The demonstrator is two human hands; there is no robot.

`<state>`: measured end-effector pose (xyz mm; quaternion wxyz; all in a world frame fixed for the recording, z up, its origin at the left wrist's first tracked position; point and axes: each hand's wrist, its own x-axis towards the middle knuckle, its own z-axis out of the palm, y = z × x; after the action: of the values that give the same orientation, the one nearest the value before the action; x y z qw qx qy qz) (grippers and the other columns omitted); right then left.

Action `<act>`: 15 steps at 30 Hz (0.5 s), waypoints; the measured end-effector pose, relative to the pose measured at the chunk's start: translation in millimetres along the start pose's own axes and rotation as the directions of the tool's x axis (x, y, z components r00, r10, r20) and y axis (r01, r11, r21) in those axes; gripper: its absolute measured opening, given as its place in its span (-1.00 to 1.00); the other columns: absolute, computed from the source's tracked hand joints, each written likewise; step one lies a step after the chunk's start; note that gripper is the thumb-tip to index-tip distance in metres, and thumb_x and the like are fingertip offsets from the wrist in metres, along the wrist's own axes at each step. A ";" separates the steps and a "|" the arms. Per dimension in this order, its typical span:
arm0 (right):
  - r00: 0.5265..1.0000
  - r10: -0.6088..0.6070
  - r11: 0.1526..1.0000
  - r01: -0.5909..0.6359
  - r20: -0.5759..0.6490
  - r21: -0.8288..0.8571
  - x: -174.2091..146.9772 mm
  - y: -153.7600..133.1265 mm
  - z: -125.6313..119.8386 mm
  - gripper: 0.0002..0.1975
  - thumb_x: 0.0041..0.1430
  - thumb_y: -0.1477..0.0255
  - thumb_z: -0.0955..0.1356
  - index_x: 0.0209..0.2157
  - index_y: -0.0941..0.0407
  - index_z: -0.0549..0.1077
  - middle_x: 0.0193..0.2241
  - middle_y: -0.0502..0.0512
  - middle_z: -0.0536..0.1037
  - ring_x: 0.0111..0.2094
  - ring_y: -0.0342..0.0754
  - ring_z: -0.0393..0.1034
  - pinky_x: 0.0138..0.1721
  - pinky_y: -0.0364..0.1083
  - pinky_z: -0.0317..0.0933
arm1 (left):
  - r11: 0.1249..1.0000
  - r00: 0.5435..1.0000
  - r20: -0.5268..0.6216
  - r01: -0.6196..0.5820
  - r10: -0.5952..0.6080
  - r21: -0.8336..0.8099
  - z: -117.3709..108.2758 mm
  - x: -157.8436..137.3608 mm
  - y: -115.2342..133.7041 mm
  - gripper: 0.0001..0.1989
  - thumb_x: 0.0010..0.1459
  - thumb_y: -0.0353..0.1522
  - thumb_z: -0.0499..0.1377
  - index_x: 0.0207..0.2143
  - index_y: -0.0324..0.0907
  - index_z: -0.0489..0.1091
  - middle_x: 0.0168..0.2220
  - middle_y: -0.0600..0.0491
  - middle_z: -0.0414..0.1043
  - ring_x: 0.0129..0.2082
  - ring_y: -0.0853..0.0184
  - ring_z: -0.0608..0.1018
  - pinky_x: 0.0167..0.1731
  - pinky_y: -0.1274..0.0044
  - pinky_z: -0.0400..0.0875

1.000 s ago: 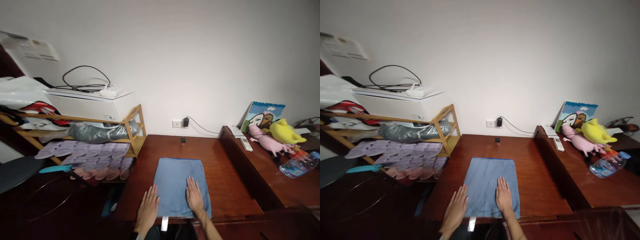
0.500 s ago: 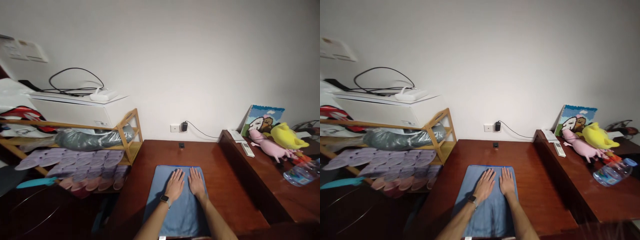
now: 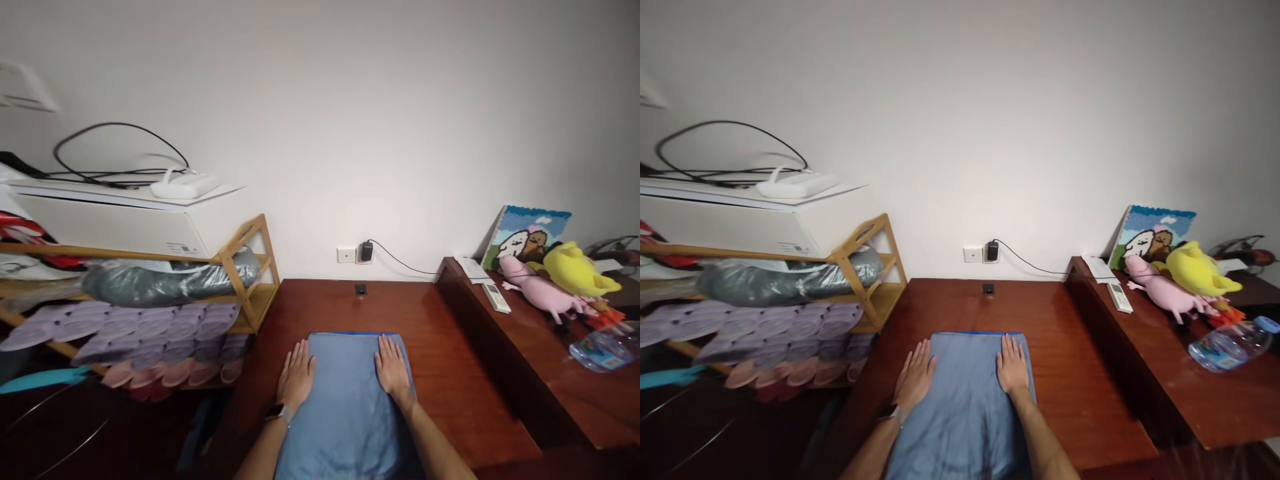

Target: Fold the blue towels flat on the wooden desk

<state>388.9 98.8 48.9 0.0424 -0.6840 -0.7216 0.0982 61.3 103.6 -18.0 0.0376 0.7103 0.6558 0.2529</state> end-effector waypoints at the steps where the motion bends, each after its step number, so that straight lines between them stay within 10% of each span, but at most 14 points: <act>1: 1.000 -0.002 1.000 0.001 0.010 0.003 1.0 -0.1 -2.0 -0.33 0.54 0.26 0.01 0.54 0.26 -0.03 0.53 0.11 -0.10 0.56 0.09 -0.23 0.54 0.13 -0.37 | 1.000 0.999 -0.033 0.003 -0.003 -0.002 -3.9 -3.0 -6.3 -0.31 0.45 -0.06 -0.22 0.53 -0.02 0.09 0.41 -0.24 0.29 0.48 0.03 0.27 0.44 0.02 0.19; 8: 0.983 -0.039 0.985 0.068 -0.179 0.159 -21.0 -24.4 10.0 -0.34 0.55 0.27 -0.02 0.51 0.25 0.09 0.51 0.17 0.01 0.55 0.04 -0.18 0.54 0.13 -0.30 | 0.982 0.984 -0.041 -0.172 0.176 0.081 -33.5 -28.8 55.7 -0.37 0.48 -0.20 -0.17 0.52 -0.07 0.12 0.51 -0.10 0.09 0.51 0.13 0.19 0.48 0.17 0.21; 12: 0.964 -0.064 0.976 0.115 -0.260 0.184 -47.2 -36.6 40.4 -0.35 0.52 0.34 -0.02 0.49 0.23 0.17 0.50 0.14 0.04 0.55 0.07 -0.18 0.54 0.17 -0.28 | 0.862 0.861 0.087 -0.506 0.502 0.037 -15.8 -42.4 128.1 -0.41 0.49 -0.30 -0.13 0.51 -0.11 0.14 0.51 -0.03 0.12 0.52 0.17 0.18 0.47 0.18 0.22; 15: 0.983 -0.022 0.990 0.048 -0.181 0.136 -55.4 -30.4 50.6 -0.33 0.48 0.37 -0.01 0.48 0.30 0.18 0.50 0.18 0.04 0.54 0.13 -0.13 0.54 0.18 -0.23 | 0.854 0.851 0.109 -0.519 0.513 0.036 4.8 -47.4 149.0 -0.42 0.49 -0.30 -0.10 0.49 -0.14 0.19 0.47 -0.06 0.20 0.48 0.17 0.26 0.44 0.21 0.25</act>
<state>352.7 38.0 9.5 0.1563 -0.6726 -0.7182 0.0859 198.7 39.4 20.5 -0.0233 0.8724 0.4462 0.1983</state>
